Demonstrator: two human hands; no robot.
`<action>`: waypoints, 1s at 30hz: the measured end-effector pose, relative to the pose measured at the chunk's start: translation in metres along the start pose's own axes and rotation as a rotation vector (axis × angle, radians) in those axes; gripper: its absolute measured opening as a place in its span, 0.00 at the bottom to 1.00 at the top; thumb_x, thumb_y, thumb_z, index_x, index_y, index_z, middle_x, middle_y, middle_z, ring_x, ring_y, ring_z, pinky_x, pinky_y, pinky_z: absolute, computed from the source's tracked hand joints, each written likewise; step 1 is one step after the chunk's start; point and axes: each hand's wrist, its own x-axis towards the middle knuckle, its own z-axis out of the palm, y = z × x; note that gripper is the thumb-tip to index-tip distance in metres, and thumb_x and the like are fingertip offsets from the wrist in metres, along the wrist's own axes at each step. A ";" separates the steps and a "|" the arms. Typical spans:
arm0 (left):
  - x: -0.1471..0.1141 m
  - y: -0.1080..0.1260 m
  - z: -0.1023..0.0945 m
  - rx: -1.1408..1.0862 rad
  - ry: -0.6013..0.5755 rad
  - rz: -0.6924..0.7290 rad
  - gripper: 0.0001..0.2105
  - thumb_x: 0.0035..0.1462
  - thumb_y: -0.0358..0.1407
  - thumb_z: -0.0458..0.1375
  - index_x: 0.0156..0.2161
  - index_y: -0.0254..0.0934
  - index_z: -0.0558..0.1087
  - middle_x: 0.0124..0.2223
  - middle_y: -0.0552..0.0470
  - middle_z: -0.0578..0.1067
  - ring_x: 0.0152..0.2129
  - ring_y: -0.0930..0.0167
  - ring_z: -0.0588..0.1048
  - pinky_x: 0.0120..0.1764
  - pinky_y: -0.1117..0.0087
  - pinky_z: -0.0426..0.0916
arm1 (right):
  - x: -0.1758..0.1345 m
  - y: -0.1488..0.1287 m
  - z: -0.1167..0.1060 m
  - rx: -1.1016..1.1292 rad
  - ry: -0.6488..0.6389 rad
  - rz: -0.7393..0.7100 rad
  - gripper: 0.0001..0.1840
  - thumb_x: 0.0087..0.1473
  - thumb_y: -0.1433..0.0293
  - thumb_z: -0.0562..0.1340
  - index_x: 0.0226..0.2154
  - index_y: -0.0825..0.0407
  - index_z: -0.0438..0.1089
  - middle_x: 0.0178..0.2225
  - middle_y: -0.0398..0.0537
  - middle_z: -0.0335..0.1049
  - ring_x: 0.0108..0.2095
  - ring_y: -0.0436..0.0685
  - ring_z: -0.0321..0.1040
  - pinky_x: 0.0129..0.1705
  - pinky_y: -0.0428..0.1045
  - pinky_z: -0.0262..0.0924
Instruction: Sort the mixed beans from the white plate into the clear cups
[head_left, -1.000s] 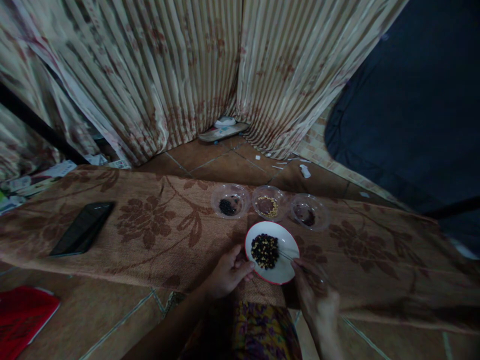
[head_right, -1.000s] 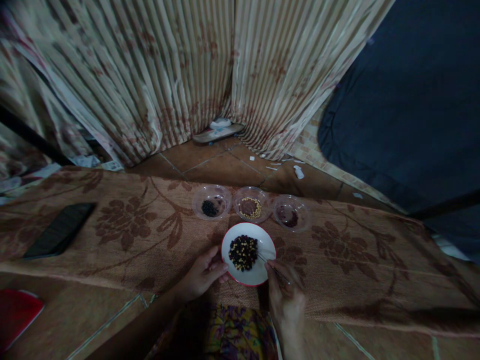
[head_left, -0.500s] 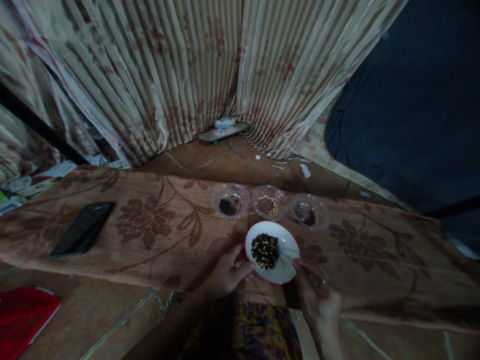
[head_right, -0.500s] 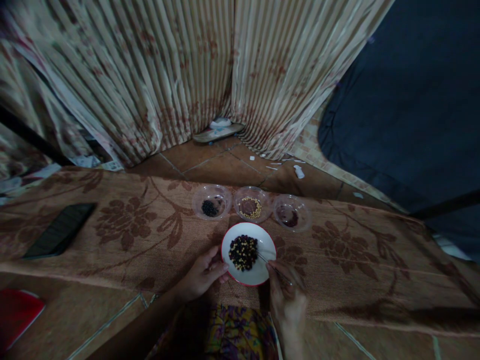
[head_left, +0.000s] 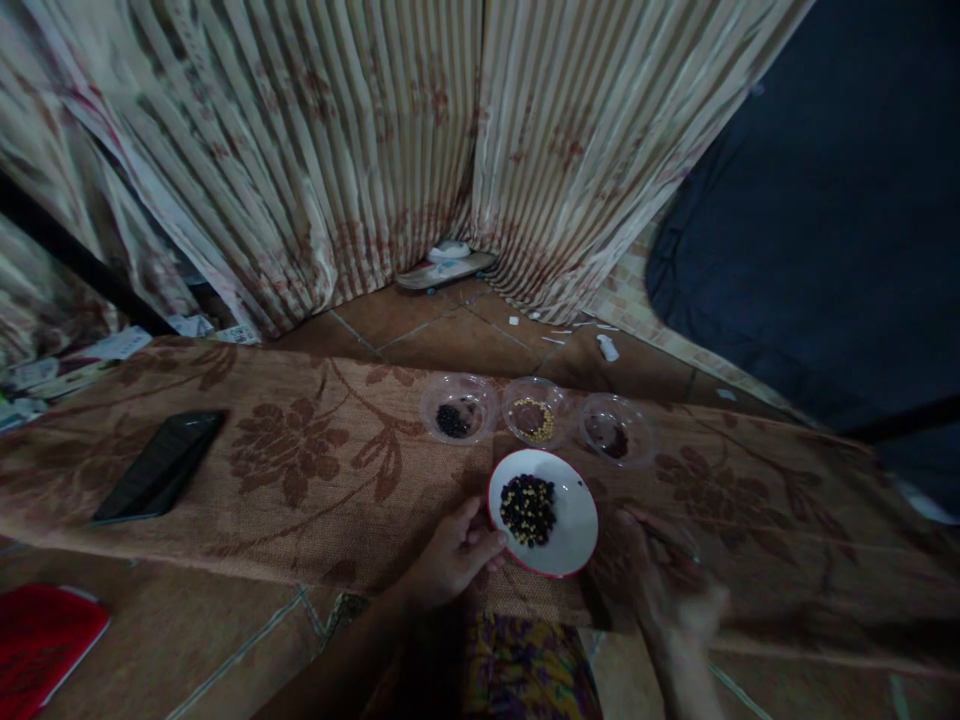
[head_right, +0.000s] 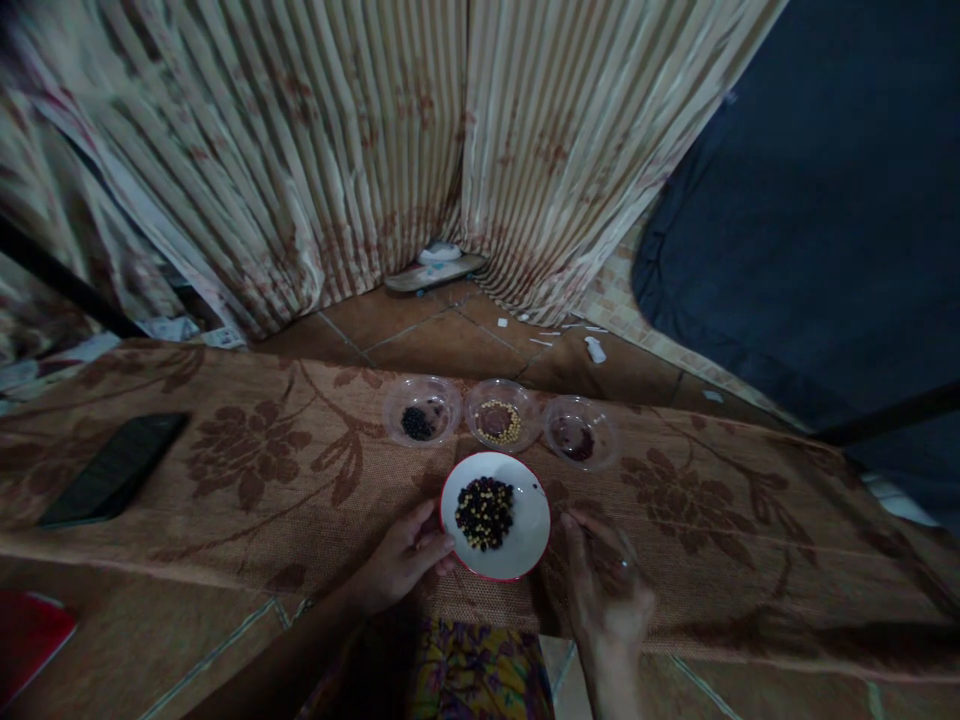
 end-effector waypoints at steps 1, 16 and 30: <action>0.000 0.000 0.000 -0.001 -0.002 0.001 0.22 0.57 0.47 0.61 0.51 0.36 0.67 0.30 0.54 0.74 0.25 0.72 0.74 0.29 0.72 0.70 | 0.009 -0.001 -0.001 -0.022 0.034 -0.016 0.16 0.50 0.56 0.66 0.29 0.53 0.77 0.32 0.53 0.78 0.33 0.60 0.74 0.37 0.54 0.68; 0.001 -0.004 -0.001 -0.028 -0.006 -0.004 0.26 0.56 0.48 0.62 0.55 0.34 0.65 0.32 0.51 0.74 0.25 0.72 0.72 0.29 0.71 0.68 | 0.062 0.024 0.008 0.022 0.208 -0.024 0.19 0.49 0.54 0.66 0.29 0.55 0.77 0.31 0.54 0.76 0.33 0.59 0.73 0.38 0.54 0.67; 0.001 -0.001 -0.001 0.004 0.008 -0.030 0.23 0.57 0.47 0.61 0.50 0.35 0.66 0.32 0.54 0.73 0.26 0.73 0.73 0.29 0.72 0.69 | -0.020 0.001 -0.002 0.049 -0.266 0.056 0.13 0.52 0.57 0.65 0.32 0.49 0.78 0.37 0.52 0.77 0.39 0.60 0.75 0.42 0.54 0.70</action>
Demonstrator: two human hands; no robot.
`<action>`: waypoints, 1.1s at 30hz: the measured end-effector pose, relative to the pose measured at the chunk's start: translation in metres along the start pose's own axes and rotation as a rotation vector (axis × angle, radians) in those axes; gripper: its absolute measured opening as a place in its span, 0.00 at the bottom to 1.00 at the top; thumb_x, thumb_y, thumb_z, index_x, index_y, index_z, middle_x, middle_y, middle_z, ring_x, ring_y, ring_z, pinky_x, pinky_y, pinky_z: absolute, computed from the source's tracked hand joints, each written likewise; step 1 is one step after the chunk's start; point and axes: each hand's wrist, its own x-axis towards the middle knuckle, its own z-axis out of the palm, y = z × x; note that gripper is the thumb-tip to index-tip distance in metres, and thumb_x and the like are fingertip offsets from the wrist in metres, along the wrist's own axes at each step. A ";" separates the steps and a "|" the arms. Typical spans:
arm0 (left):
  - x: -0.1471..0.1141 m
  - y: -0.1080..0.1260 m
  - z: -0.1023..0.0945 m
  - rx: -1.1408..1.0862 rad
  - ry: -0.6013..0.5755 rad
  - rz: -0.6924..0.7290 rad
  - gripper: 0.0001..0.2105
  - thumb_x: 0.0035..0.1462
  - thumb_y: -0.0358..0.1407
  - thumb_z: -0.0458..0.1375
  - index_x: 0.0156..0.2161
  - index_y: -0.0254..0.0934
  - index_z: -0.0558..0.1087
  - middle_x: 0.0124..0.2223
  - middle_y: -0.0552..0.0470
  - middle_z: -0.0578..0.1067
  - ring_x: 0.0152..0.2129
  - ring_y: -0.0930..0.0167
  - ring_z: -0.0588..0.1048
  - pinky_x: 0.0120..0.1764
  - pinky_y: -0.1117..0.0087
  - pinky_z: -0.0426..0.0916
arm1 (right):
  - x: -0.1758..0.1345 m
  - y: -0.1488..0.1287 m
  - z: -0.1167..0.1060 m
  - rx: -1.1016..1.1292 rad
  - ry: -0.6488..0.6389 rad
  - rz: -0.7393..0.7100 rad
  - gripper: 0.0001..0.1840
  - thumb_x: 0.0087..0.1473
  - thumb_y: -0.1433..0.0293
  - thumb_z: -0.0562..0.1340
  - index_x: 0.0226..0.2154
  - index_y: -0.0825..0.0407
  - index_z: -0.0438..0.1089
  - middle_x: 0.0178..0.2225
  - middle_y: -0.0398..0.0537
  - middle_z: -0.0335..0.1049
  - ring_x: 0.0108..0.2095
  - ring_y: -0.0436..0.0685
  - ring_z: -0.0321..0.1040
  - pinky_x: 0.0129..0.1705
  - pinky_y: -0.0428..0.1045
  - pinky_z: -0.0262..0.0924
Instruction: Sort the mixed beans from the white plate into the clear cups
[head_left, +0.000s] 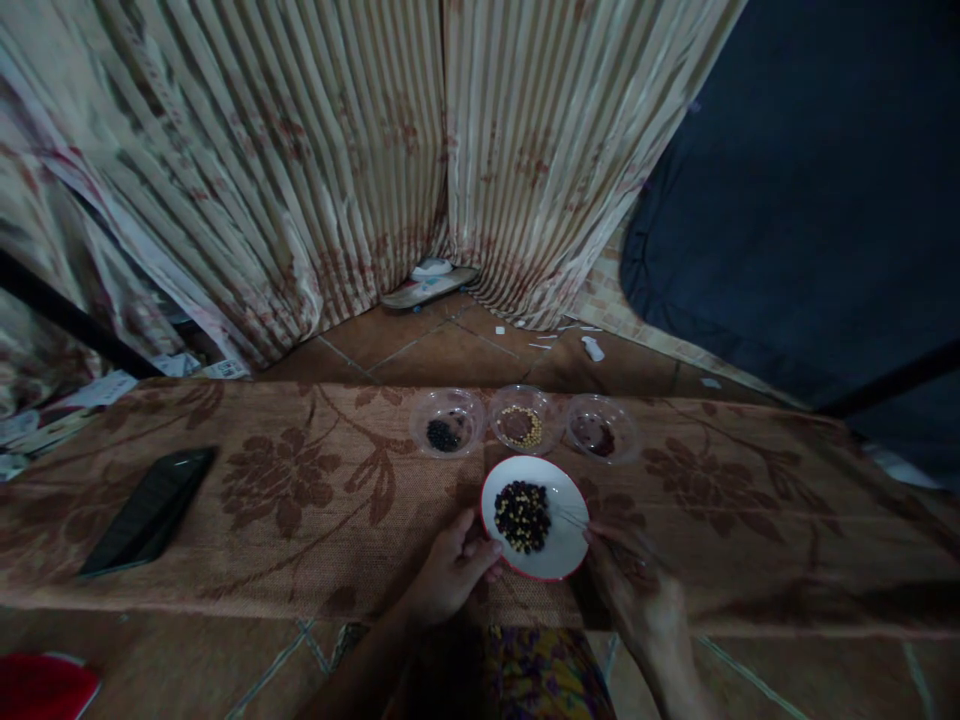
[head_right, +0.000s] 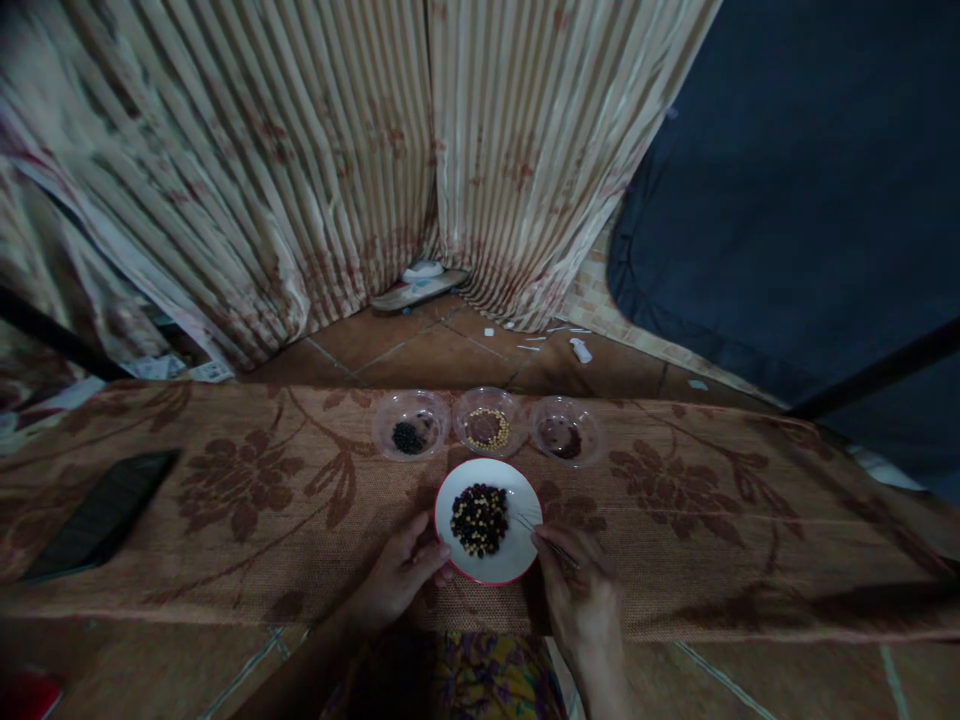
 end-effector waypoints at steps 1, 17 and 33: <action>0.000 0.001 0.000 0.001 0.001 0.000 0.23 0.57 0.47 0.62 0.50 0.34 0.66 0.32 0.54 0.73 0.26 0.73 0.73 0.29 0.72 0.69 | -0.003 0.000 -0.001 -0.015 -0.025 -0.003 0.13 0.52 0.57 0.64 0.31 0.49 0.79 0.37 0.52 0.78 0.39 0.61 0.75 0.43 0.55 0.70; 0.000 0.002 0.001 -0.023 -0.003 0.000 0.25 0.55 0.48 0.62 0.52 0.34 0.66 0.30 0.53 0.74 0.24 0.73 0.73 0.29 0.72 0.69 | -0.015 -0.004 -0.003 -0.001 -0.009 0.072 0.15 0.52 0.56 0.64 0.33 0.51 0.77 0.38 0.55 0.76 0.40 0.61 0.74 0.42 0.55 0.69; 0.001 -0.004 -0.001 -0.016 -0.021 0.026 0.24 0.57 0.47 0.62 0.53 0.35 0.66 0.31 0.54 0.73 0.25 0.73 0.73 0.29 0.72 0.69 | -0.013 -0.002 -0.001 0.012 0.150 0.027 0.14 0.51 0.57 0.66 0.32 0.51 0.78 0.37 0.53 0.77 0.37 0.59 0.74 0.38 0.52 0.69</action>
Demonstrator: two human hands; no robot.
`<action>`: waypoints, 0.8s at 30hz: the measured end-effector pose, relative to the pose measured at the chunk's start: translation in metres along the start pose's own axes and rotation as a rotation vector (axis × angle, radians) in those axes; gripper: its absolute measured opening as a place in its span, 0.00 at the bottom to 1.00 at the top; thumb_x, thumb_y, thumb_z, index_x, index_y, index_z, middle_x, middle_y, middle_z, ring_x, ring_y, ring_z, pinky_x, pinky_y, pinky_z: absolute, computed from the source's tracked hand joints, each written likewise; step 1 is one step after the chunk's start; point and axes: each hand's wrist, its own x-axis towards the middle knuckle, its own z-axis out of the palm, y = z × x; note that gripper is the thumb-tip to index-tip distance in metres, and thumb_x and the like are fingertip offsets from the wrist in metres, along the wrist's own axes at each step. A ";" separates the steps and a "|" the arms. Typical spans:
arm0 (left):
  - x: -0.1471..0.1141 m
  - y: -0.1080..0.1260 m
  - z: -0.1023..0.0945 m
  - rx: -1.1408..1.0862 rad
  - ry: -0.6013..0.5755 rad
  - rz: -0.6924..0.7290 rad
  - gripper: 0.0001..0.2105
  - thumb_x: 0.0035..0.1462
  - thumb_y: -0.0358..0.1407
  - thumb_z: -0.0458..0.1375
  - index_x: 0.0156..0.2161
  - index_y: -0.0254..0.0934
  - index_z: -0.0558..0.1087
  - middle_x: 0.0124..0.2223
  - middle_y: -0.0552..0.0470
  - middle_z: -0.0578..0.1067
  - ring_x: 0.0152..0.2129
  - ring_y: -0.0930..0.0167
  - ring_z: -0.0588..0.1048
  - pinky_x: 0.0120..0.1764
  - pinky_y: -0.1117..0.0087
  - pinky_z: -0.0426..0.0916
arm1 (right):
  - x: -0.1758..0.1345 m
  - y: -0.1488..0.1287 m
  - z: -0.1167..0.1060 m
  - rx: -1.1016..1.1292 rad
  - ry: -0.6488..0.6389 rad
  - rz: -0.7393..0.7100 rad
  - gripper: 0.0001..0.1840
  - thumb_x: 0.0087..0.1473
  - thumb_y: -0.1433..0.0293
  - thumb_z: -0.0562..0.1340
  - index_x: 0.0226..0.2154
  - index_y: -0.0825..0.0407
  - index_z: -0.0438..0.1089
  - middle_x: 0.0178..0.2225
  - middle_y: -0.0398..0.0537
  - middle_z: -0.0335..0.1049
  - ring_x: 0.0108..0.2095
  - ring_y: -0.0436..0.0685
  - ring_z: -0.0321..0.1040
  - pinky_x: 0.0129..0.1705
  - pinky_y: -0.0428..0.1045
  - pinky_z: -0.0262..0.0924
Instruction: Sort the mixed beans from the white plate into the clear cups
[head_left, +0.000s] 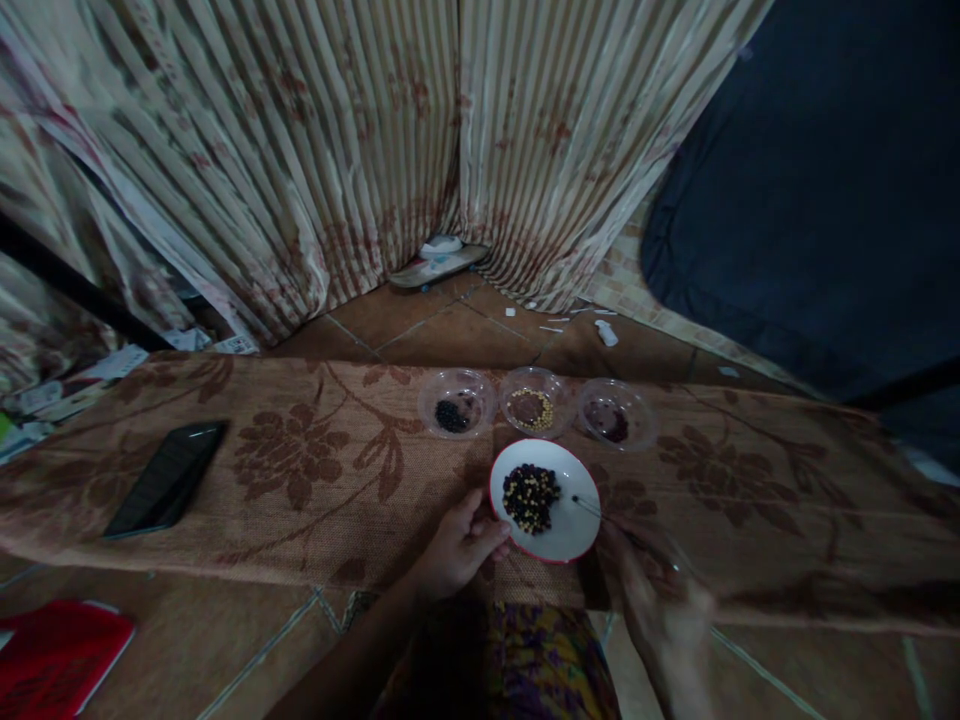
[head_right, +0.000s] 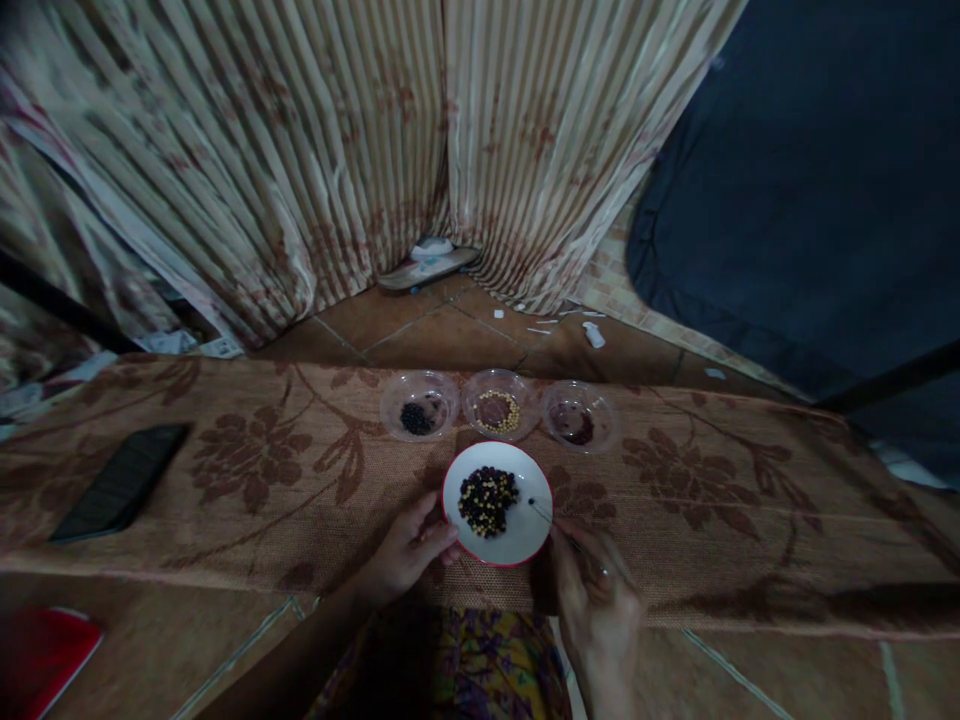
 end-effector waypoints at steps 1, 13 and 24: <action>0.000 0.000 0.000 0.002 0.000 -0.001 0.23 0.57 0.46 0.62 0.53 0.36 0.66 0.31 0.54 0.73 0.25 0.73 0.73 0.29 0.72 0.69 | 0.001 0.000 -0.001 -0.003 -0.011 0.002 0.14 0.50 0.57 0.67 0.32 0.51 0.78 0.36 0.53 0.77 0.37 0.59 0.74 0.38 0.52 0.69; -0.001 0.007 0.002 0.004 0.000 -0.004 0.22 0.57 0.46 0.62 0.51 0.34 0.66 0.31 0.54 0.73 0.24 0.73 0.73 0.29 0.72 0.70 | -0.007 -0.004 0.006 -0.040 -0.091 0.078 0.17 0.49 0.54 0.66 0.29 0.51 0.78 0.34 0.54 0.78 0.37 0.61 0.75 0.38 0.53 0.69; -0.001 0.007 0.002 -0.015 0.001 -0.028 0.23 0.56 0.47 0.62 0.50 0.34 0.66 0.32 0.53 0.74 0.25 0.73 0.73 0.29 0.72 0.69 | -0.007 -0.010 0.010 -0.048 -0.134 0.133 0.17 0.50 0.54 0.65 0.30 0.51 0.78 0.36 0.54 0.78 0.38 0.61 0.75 0.40 0.53 0.69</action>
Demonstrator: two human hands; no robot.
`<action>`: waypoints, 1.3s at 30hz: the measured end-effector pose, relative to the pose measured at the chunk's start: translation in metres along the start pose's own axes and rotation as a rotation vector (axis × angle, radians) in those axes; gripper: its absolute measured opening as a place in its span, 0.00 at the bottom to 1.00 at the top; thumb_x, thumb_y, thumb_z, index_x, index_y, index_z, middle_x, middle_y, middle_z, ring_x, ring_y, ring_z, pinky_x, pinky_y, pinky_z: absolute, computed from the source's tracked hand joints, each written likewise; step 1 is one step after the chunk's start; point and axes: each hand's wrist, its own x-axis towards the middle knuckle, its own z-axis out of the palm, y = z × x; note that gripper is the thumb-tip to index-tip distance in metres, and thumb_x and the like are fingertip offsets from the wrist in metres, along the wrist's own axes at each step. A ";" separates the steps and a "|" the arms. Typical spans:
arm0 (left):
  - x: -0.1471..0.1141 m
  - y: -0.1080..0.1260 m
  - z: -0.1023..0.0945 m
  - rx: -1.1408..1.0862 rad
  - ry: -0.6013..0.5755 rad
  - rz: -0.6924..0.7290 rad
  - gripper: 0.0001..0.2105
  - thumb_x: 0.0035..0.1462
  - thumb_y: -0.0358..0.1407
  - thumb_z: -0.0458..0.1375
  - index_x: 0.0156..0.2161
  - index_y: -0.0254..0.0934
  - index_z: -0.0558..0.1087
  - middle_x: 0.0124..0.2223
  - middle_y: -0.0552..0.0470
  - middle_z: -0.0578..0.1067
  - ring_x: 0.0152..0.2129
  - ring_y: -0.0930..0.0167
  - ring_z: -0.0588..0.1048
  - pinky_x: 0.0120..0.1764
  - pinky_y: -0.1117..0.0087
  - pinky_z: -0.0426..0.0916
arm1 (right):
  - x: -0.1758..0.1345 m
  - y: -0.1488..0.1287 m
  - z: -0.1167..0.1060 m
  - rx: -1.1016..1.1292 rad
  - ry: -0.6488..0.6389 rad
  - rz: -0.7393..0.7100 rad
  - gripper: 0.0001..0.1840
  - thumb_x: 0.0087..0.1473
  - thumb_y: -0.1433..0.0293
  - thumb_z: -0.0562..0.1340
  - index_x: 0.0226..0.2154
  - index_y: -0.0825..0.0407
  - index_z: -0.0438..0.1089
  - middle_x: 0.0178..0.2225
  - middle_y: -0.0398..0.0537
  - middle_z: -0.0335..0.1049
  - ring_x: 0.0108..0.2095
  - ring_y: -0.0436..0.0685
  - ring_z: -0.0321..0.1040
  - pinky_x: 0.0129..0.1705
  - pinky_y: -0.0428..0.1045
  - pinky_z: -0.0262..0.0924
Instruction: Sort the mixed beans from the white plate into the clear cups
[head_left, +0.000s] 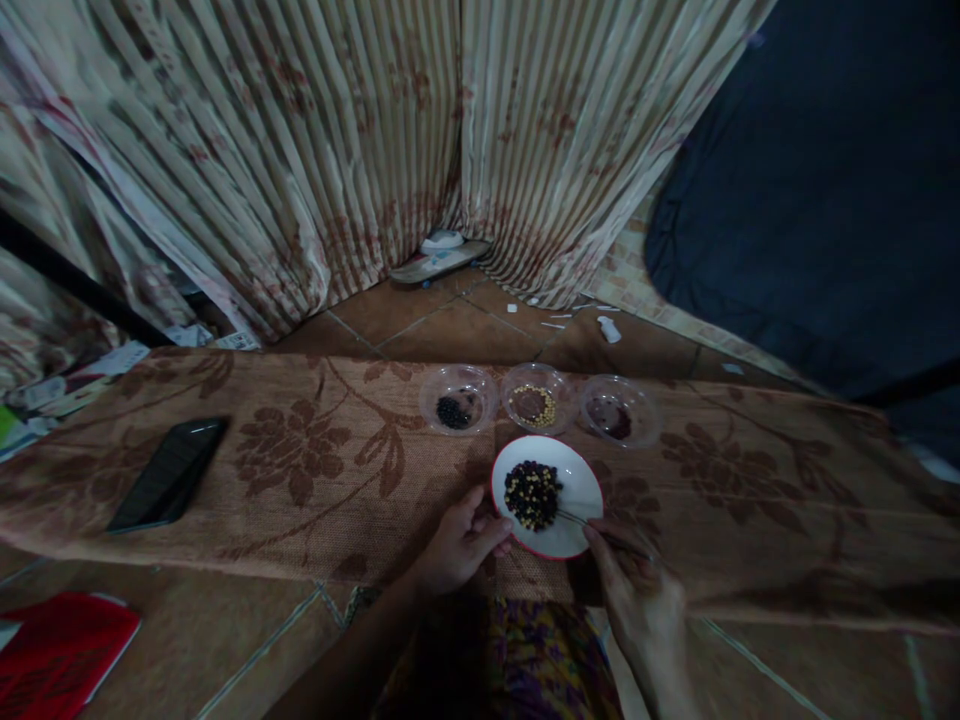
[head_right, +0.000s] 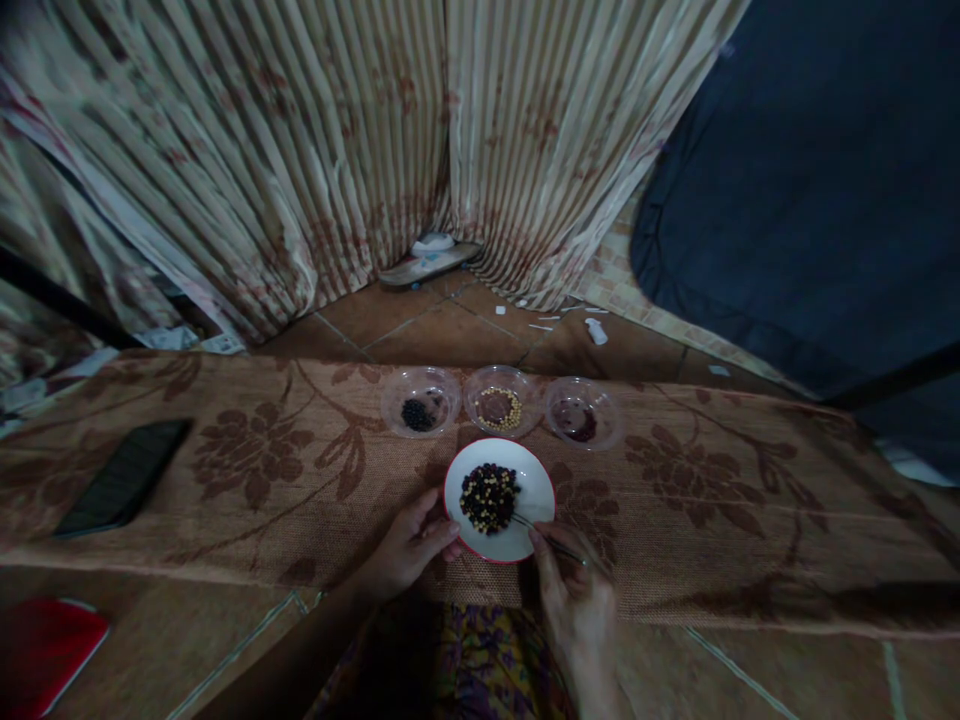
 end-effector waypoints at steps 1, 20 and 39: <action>0.000 -0.001 0.000 0.003 0.004 -0.002 0.23 0.56 0.46 0.62 0.50 0.34 0.66 0.32 0.53 0.74 0.25 0.73 0.73 0.29 0.72 0.69 | 0.000 0.002 0.000 -0.010 -0.005 0.003 0.17 0.50 0.54 0.65 0.30 0.51 0.78 0.36 0.54 0.78 0.39 0.61 0.75 0.41 0.53 0.69; -0.001 -0.001 -0.001 0.010 0.000 0.012 0.22 0.57 0.46 0.61 0.52 0.35 0.67 0.31 0.53 0.74 0.26 0.72 0.73 0.30 0.72 0.70 | -0.003 0.012 0.001 0.017 0.047 0.026 0.18 0.49 0.54 0.66 0.30 0.51 0.78 0.35 0.54 0.78 0.38 0.62 0.75 0.40 0.54 0.69; 0.000 -0.001 -0.001 0.011 -0.008 0.023 0.21 0.57 0.46 0.62 0.50 0.35 0.67 0.32 0.53 0.74 0.26 0.73 0.73 0.29 0.73 0.70 | -0.005 0.011 0.000 0.003 0.051 -0.014 0.18 0.50 0.53 0.65 0.28 0.51 0.78 0.37 0.54 0.78 0.39 0.62 0.75 0.40 0.53 0.69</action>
